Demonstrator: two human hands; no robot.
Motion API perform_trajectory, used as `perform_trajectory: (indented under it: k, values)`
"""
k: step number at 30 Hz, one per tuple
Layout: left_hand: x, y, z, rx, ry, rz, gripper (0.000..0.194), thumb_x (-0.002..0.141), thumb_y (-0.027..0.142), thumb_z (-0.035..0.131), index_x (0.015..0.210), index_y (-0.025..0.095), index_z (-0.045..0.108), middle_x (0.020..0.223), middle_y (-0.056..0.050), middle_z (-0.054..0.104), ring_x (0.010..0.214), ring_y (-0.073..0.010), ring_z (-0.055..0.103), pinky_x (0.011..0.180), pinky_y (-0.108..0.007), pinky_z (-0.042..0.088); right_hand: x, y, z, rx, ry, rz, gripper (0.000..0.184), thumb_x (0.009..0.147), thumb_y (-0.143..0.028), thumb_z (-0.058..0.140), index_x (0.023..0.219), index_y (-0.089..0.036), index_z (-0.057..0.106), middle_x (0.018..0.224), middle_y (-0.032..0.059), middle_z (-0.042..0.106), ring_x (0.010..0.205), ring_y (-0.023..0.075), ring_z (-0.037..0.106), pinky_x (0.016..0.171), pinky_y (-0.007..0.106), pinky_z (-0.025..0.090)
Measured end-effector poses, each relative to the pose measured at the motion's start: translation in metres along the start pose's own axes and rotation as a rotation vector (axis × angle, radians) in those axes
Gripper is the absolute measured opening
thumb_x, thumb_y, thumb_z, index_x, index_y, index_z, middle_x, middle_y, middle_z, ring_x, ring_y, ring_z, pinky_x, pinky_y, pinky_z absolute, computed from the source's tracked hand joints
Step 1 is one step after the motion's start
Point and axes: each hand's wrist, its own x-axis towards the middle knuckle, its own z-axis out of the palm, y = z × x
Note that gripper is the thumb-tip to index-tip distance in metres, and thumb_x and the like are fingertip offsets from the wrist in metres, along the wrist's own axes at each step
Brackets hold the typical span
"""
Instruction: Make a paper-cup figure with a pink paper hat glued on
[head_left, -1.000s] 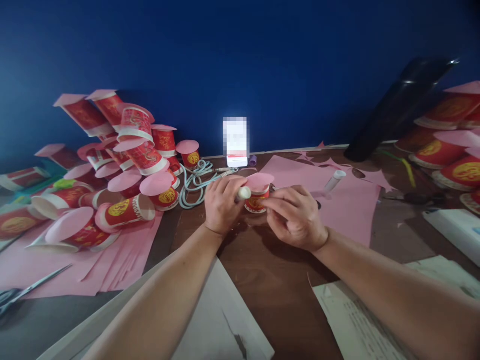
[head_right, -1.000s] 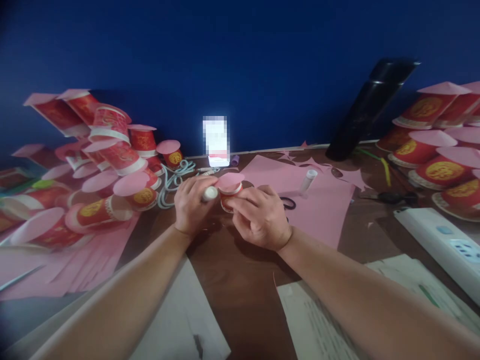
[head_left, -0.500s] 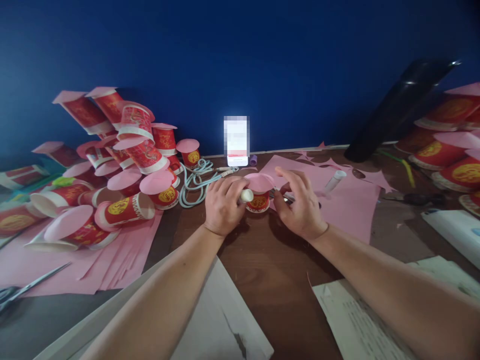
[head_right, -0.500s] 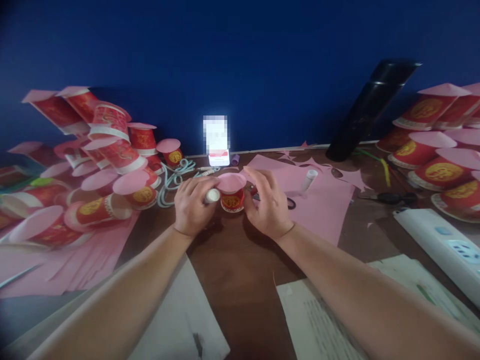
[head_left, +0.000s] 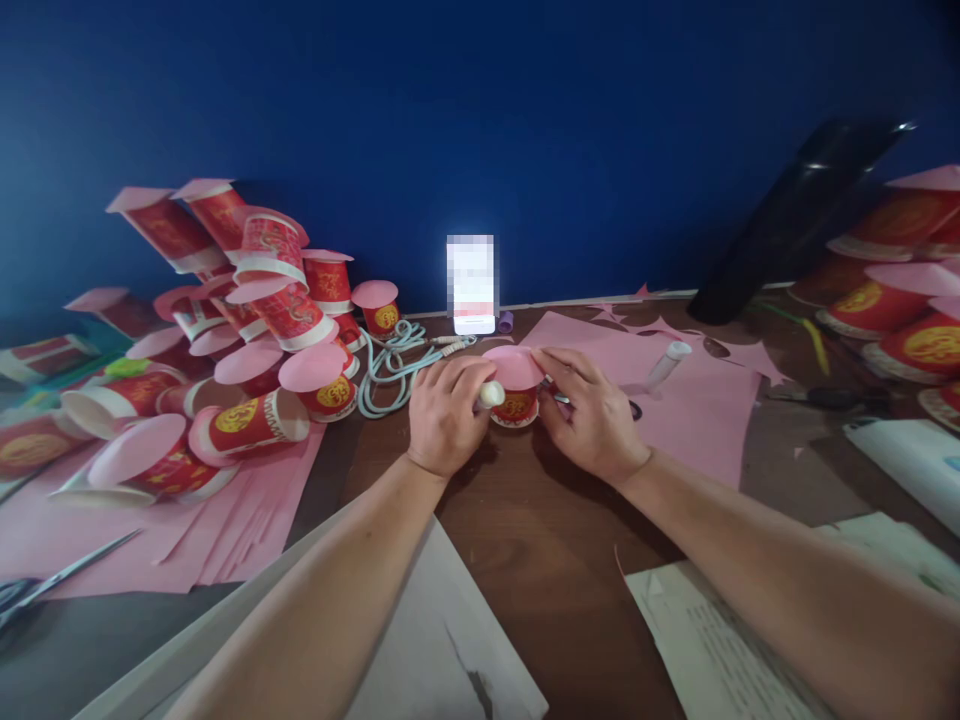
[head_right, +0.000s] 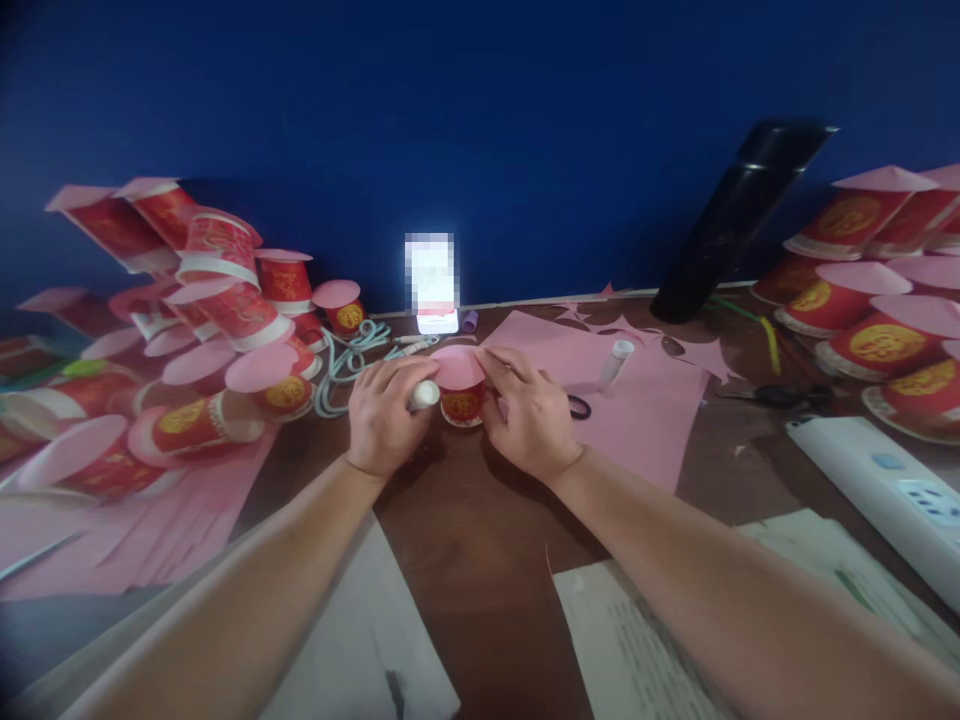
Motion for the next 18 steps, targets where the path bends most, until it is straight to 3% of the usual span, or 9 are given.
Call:
perform_trajectory:
  k: [18]
  values:
    - [-0.0031,0.0035,-0.0089,0.084,-0.091,0.058,0.03,0.084,0.026,0.055,0.113,0.02,0.058,0.113,-0.009,0.067,0.098,-0.0242,0.059,0.083,-0.037,0.039,0.0018,-0.0017,-0.0085,-0.141,-0.099,-0.044,0.046,0.088,-0.023,0.049,0.133,-0.018,0.049,0.129,0.0102,0.058,0.107,0.0251,0.06,0.084,0.038,0.046]
